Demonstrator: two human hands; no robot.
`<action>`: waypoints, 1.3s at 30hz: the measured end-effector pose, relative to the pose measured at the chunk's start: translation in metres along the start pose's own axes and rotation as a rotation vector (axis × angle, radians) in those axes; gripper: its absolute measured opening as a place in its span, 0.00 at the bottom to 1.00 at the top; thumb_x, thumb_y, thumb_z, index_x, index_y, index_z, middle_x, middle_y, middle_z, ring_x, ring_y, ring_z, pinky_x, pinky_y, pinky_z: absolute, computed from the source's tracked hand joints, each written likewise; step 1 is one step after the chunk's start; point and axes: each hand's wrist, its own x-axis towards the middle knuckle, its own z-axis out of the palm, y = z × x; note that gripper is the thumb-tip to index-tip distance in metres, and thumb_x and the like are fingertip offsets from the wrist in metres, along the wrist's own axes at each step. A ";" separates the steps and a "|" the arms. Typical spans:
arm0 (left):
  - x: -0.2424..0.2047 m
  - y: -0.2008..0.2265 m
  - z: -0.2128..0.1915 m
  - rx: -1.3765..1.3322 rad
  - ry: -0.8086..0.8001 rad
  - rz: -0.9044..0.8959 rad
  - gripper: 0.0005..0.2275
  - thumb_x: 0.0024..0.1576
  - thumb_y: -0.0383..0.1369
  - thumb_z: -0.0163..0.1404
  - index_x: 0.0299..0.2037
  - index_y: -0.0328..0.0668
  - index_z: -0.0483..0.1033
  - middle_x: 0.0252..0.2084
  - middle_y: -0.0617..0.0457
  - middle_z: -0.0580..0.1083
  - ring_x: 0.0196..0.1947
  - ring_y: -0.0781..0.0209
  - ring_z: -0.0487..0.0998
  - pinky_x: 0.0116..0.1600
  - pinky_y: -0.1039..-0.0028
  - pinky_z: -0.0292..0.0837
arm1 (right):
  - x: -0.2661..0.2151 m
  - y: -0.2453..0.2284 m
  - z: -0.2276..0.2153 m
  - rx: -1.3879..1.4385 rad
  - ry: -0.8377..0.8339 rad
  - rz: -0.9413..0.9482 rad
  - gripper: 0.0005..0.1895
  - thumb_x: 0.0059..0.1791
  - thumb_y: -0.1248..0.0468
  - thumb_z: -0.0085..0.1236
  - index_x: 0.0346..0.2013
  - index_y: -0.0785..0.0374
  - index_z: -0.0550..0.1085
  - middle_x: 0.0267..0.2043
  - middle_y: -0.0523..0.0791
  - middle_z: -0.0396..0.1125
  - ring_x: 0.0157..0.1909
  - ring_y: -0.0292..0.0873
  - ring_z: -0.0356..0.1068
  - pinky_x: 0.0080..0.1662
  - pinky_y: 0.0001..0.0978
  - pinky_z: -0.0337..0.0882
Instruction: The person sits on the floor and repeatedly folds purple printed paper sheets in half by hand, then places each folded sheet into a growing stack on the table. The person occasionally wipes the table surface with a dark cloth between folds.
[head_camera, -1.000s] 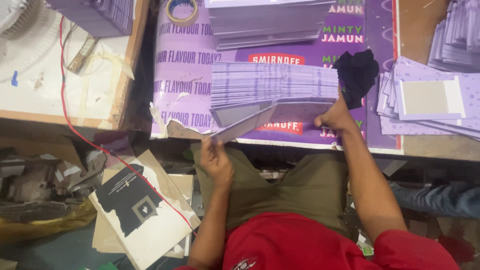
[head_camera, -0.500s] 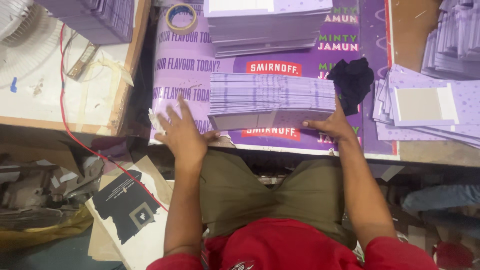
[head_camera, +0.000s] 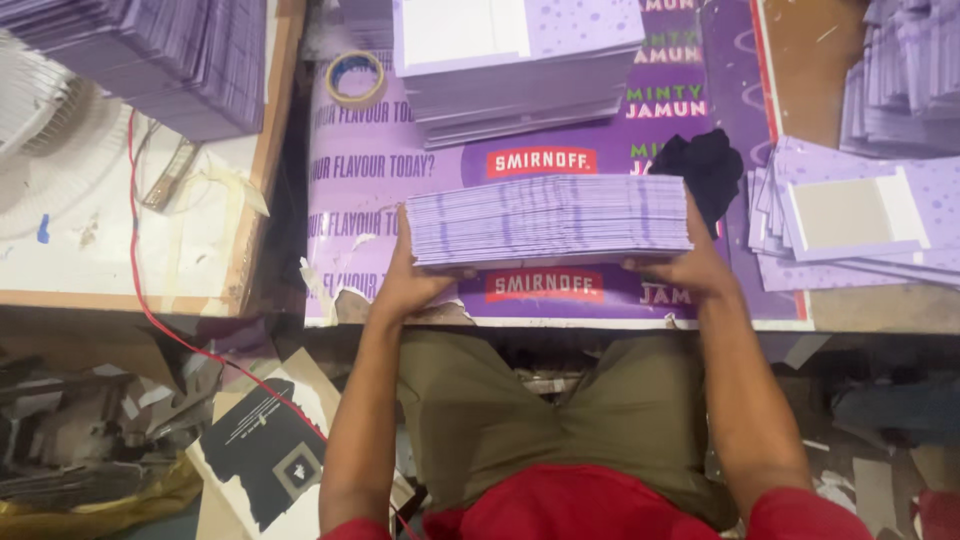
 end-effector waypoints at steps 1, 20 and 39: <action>-0.007 0.000 -0.004 -0.031 -0.037 -0.045 0.57 0.41 0.31 0.74 0.73 0.36 0.37 0.68 0.40 0.66 0.70 0.47 0.66 0.74 0.59 0.61 | -0.006 -0.010 0.000 -0.062 -0.009 0.008 0.67 0.28 0.65 0.80 0.76 0.62 0.52 0.73 0.48 0.58 0.76 0.48 0.56 0.75 0.43 0.56; -0.018 -0.003 0.001 -0.025 -0.004 0.001 0.43 0.38 0.31 0.72 0.63 0.38 0.57 0.56 0.46 0.71 0.59 0.53 0.73 0.65 0.64 0.69 | -0.003 -0.005 0.027 0.243 -0.024 -0.086 0.53 0.31 0.65 0.78 0.65 0.59 0.59 0.63 0.44 0.58 0.69 0.42 0.59 0.70 0.37 0.61; -0.015 0.014 0.008 0.312 0.000 0.154 0.31 0.40 0.29 0.66 0.56 0.34 0.69 0.54 0.43 0.71 0.59 0.44 0.74 0.68 0.54 0.53 | -0.017 0.016 0.018 -0.155 -0.124 -0.076 0.50 0.34 0.58 0.78 0.66 0.62 0.61 0.63 0.50 0.60 0.68 0.47 0.61 0.68 0.39 0.62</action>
